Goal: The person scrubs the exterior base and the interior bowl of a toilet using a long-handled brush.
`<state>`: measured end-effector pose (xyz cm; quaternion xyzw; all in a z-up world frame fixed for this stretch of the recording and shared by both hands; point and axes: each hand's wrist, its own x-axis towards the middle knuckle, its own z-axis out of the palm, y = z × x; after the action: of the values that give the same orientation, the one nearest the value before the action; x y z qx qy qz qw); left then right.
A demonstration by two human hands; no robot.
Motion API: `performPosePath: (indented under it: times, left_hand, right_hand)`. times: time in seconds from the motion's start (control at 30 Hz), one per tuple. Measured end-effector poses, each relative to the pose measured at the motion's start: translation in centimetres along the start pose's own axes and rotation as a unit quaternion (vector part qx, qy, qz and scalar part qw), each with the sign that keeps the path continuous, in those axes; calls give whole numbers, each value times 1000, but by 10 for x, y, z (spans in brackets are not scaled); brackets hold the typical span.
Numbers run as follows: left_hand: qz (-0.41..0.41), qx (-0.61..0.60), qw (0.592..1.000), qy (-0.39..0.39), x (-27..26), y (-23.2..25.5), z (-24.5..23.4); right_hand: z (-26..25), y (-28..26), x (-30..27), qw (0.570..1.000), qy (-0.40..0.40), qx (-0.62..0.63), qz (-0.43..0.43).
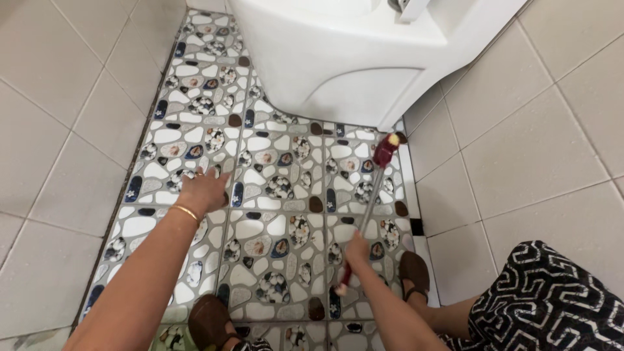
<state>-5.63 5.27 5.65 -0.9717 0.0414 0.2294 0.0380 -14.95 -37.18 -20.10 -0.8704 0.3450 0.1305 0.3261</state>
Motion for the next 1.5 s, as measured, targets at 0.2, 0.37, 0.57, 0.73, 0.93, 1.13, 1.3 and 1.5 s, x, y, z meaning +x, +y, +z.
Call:
performPosePath:
  times: [0.2, 0.37, 0.57, 0.73, 0.93, 1.13, 1.3, 1.5]
  left_hand:
    - [-11, 6, 999, 45, 4, -7, -2]
    - [-14, -9, 999, 49, 7, -8, 9]
    - [-17, 2, 999, 42, 13, -7, 9]
    - [-17, -12, 1000, 7, -1, -11, 8]
    - [-50, 24, 998, 26, 6, -14, 1]
    - [-4, -4, 999, 41, 15, -7, 11]
    - [-18, 18, 1000, 12, 21, 8, -3]
    - [12, 9, 999, 32, 23, 6, 4]
  right_hand:
    - [-1, -8, 4, 892, -33, -247, -377]
    - [8, -19, -6, 980, -28, -132, -148]
    - [17, -33, -4, 898, -46, -222, -377]
    - [-11, -16, 6, 938, 2, -242, -249]
    - [-12, -20, -7, 880, -20, -298, -369]
    - [-23, -13, 10, 943, -37, -274, -187]
    - [3, -12, 9, 967, -51, -134, -210]
    - [-15, 0, 11, 999, -1, 8, -50]
